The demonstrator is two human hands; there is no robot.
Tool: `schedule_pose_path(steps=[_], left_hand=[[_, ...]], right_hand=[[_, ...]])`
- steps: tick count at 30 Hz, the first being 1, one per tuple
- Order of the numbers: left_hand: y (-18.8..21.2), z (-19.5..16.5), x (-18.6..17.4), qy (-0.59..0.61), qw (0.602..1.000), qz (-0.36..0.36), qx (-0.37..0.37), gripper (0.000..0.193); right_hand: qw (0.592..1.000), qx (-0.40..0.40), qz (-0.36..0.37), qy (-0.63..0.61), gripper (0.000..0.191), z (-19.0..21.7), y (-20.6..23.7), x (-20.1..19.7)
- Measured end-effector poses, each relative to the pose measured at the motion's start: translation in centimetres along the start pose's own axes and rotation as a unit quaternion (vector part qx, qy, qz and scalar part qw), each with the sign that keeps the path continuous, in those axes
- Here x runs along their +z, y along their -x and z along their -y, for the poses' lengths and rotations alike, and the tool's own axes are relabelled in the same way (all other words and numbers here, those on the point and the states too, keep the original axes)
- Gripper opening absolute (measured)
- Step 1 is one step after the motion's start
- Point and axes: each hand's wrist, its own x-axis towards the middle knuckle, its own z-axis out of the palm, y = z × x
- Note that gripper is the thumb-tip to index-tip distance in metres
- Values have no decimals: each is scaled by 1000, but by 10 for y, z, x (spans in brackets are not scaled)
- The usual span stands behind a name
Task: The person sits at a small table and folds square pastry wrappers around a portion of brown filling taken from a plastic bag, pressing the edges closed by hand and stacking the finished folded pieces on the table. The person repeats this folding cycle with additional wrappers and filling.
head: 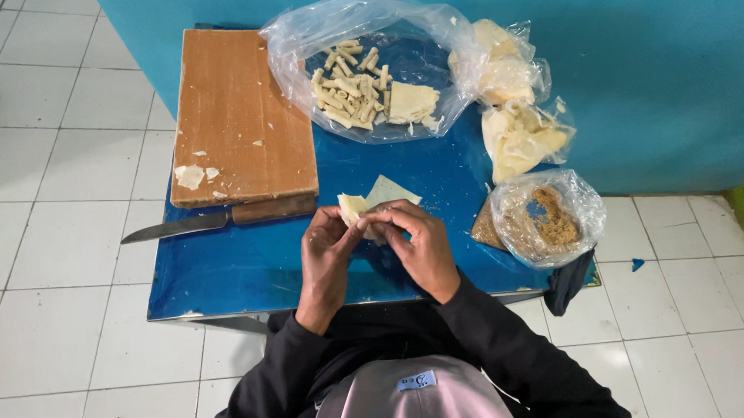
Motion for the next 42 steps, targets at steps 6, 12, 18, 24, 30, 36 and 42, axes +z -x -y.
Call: schedule_pose_path(steps=[6, 12, 18, 24, 30, 36, 42], left_hand=[[3, 3, -3, 46, 999, -12, -25, 9], [1, 6, -3, 54, 998, 12, -22, 13], [2, 12, -8, 44, 998, -10, -42, 14], [5, 7, -16, 58, 997, -40, -16, 14], [11, -10, -28, 60, 995, -78, 33, 16], [11, -17, -25, 71, 993, -90, 37, 12], [10, -13, -21, 81, 993, -79, 35, 9]], right_hand=[[998, 32, -39, 43, 29, 27, -6, 4], [995, -3, -51, 87, 22, 20, -4, 10], [973, 162, -14, -163, 13, -34, 5, 9], [809, 339, -80, -475, 5, -92, -1, -10], [980, 131, -136, -67, 10, -79, -22, -34], [967, -117, -9, 227, 11, -40, -14, -12], [955, -140, 11, 260, 12, -36, -4, -14]])
